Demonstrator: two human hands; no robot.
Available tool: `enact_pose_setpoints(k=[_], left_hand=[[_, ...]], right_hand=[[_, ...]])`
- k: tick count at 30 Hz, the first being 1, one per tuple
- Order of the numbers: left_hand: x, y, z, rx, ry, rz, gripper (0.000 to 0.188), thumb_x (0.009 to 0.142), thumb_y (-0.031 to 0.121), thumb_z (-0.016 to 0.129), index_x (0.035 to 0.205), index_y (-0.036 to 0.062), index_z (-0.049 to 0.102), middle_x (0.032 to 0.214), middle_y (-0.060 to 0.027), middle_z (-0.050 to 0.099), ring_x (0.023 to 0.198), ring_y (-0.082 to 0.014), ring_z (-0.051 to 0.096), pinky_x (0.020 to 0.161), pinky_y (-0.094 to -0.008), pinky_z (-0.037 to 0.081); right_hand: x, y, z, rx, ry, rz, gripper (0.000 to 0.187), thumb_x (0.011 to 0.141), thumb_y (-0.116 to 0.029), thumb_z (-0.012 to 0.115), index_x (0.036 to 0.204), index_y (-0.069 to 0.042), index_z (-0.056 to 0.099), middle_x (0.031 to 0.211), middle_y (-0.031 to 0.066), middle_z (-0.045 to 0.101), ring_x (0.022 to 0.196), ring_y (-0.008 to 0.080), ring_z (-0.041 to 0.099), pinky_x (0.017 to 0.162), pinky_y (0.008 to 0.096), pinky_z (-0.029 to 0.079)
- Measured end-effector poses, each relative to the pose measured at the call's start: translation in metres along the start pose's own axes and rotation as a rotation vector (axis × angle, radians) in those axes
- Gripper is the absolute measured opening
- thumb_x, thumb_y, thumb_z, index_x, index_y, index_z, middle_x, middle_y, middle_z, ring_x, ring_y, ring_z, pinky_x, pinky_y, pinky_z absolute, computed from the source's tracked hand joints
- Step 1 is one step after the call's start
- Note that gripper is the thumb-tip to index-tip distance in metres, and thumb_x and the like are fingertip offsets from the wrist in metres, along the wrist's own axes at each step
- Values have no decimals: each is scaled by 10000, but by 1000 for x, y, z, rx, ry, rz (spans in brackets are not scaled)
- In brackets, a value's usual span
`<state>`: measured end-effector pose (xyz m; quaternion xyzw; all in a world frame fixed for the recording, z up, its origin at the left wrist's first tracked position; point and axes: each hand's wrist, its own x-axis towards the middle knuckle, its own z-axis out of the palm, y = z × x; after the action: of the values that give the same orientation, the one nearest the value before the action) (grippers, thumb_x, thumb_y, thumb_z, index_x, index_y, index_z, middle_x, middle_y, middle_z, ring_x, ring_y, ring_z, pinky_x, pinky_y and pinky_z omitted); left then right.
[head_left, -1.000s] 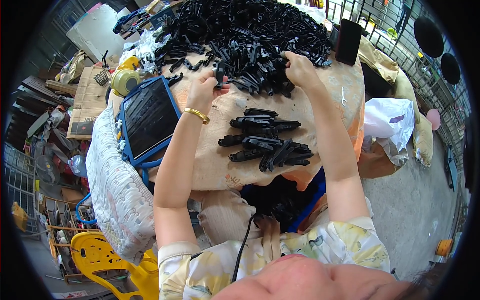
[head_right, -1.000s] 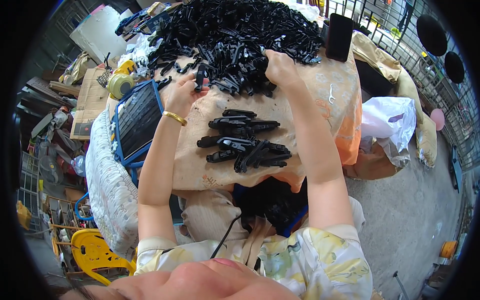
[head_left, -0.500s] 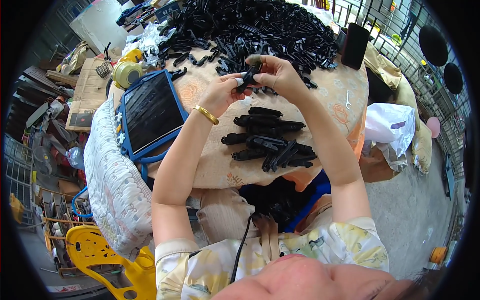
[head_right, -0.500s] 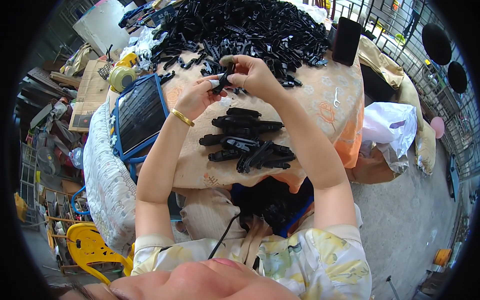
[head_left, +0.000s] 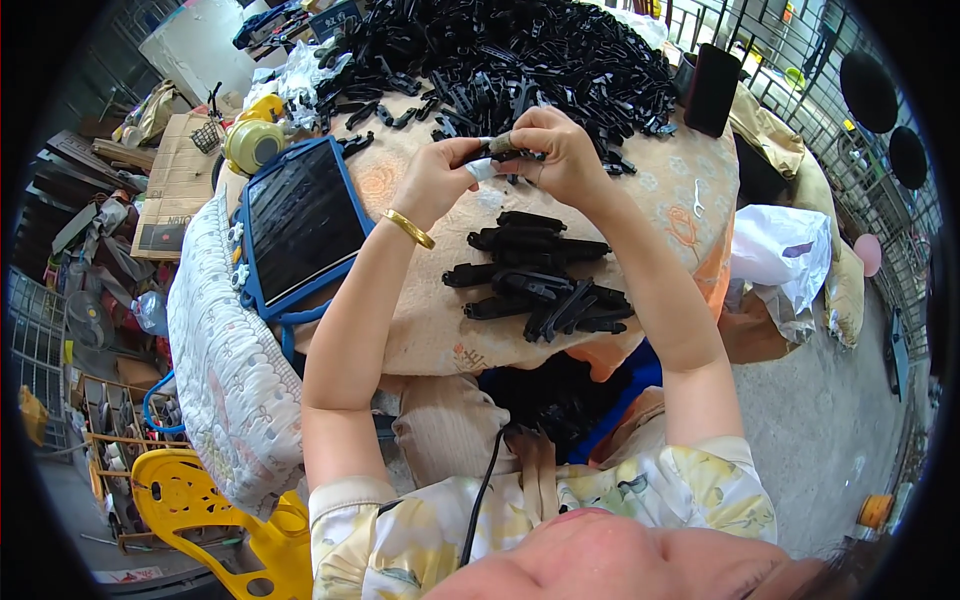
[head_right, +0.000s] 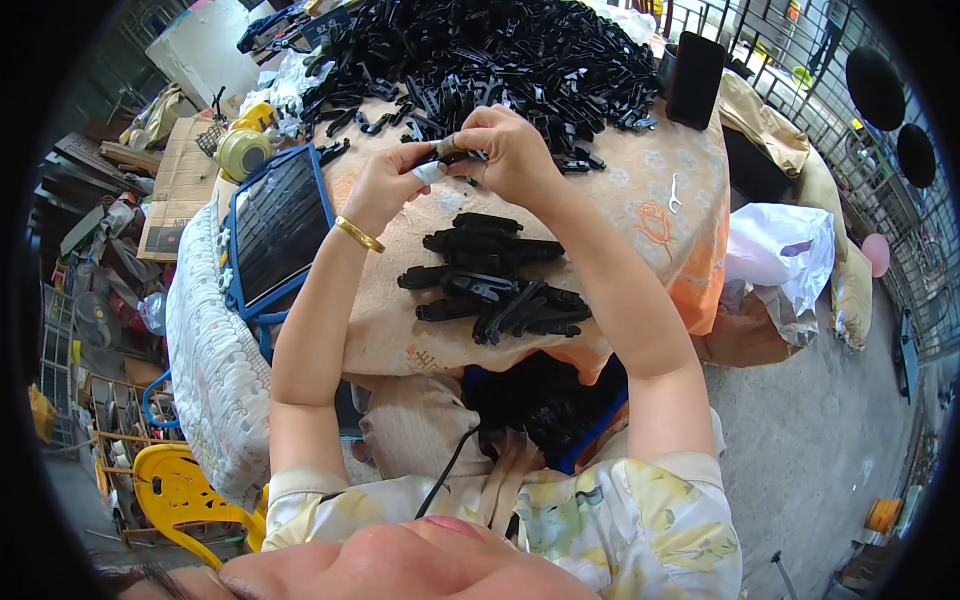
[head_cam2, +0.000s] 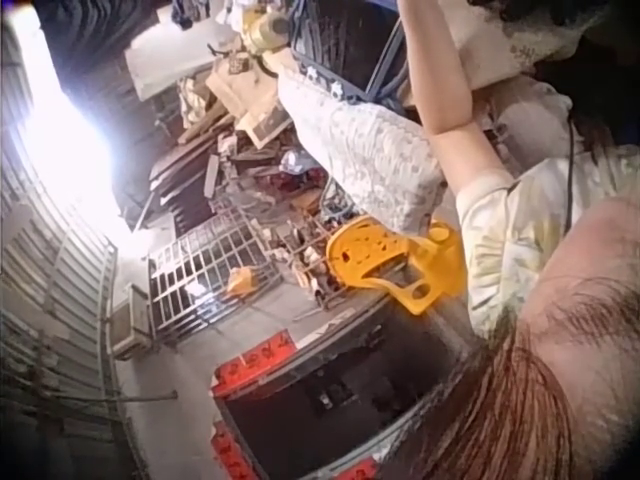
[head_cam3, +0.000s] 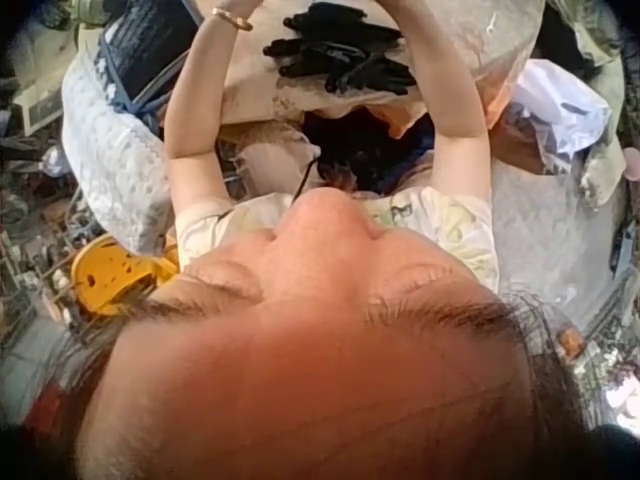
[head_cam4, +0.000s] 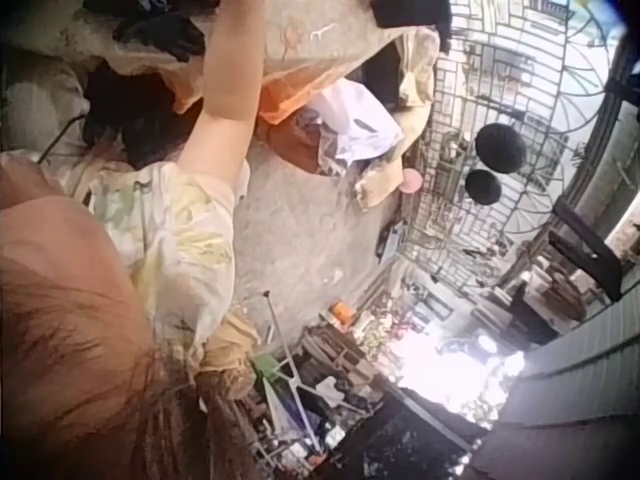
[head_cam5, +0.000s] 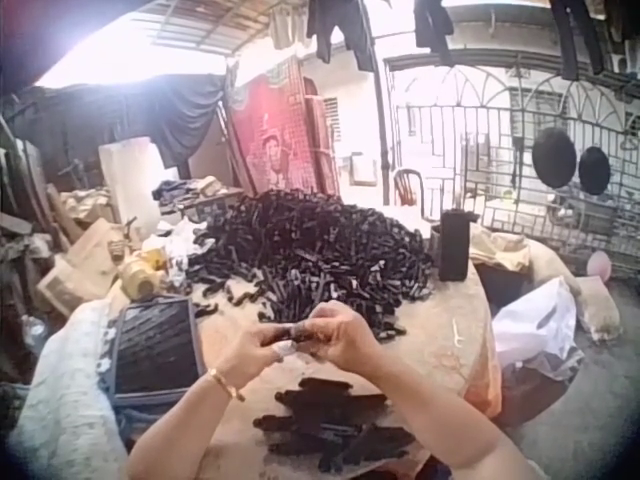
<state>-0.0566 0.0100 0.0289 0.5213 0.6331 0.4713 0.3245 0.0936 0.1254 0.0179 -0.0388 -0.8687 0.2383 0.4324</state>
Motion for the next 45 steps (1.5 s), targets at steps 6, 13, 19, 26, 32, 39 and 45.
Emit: enact_pose_setpoints(k=[6, 13, 19, 26, 32, 39, 45], left_hand=[[-1, -11, 0, 375, 168, 350, 342, 789, 121, 653, 1087, -28, 576, 824, -60, 638, 654, -115, 548, 613, -239, 445], [-9, 5, 7, 654, 188, 457, 280, 755, 68, 637, 1027, 4, 609, 798, -199, 618, 654, -240, 602, 612, -295, 458], [-9, 6, 5, 601, 220, 523, 302, 714, -26, 555, 1007, 10, 615, 844, -196, 620, 737, -287, 612, 658, -323, 474], [1, -3, -3, 418, 33, 350, 276, 761, 55, 648, 1030, 1, 619, 765, -40, 637, 634, -87, 547, 583, -219, 437], [0, -2, -4, 247, 6, 321, 251, 782, 94, 659, 1013, -1, 632, 765, 23, 606, 675, -40, 524, 598, -177, 423], [-14, 9, 18, 407, -442, 432, 389, 756, 301, 696, 1035, 39, 629, 1007, -99, 611, 991, -200, 536, 806, -295, 440], [24, -26, 0, 68, -140, 168, 244, 824, 118, 589, 1053, 37, 611, 1044, -88, 613, 926, -206, 565, 789, -291, 447]], right_hand=[[-2, 2, -2, 204, -173, 119, 404, 698, -137, 727, 1049, -1, 580, 971, 94, 628, 920, 164, 584, 806, 298, 458], [0, 2, -11, 86, -271, 118, 370, 677, -108, 735, 1005, -4, 599, 807, 97, 658, 744, 157, 628, 710, 270, 488], [-1, -1, -7, 7, -146, 110, 268, 657, -180, 736, 868, -43, 644, 708, 140, 619, 666, 262, 606, 598, 311, 469], [-1, 1, -8, -41, -144, 69, 213, 652, -154, 722, 823, -52, 649, 643, 128, 589, 584, 259, 565, 553, 318, 441], [1, 5, -22, 320, -259, 311, 265, 725, -141, 692, 960, -37, 631, 812, 98, 644, 698, 151, 608, 645, 256, 477], [-7, 63, -67, -6, 289, 605, 382, 772, -403, 667, 904, -45, 666, 746, 49, 647, 631, 117, 565, 612, 247, 462], [-10, 56, -42, -524, -109, 623, 342, 665, -318, 732, 896, -74, 669, 786, 101, 652, 748, 244, 621, 661, 333, 475]])
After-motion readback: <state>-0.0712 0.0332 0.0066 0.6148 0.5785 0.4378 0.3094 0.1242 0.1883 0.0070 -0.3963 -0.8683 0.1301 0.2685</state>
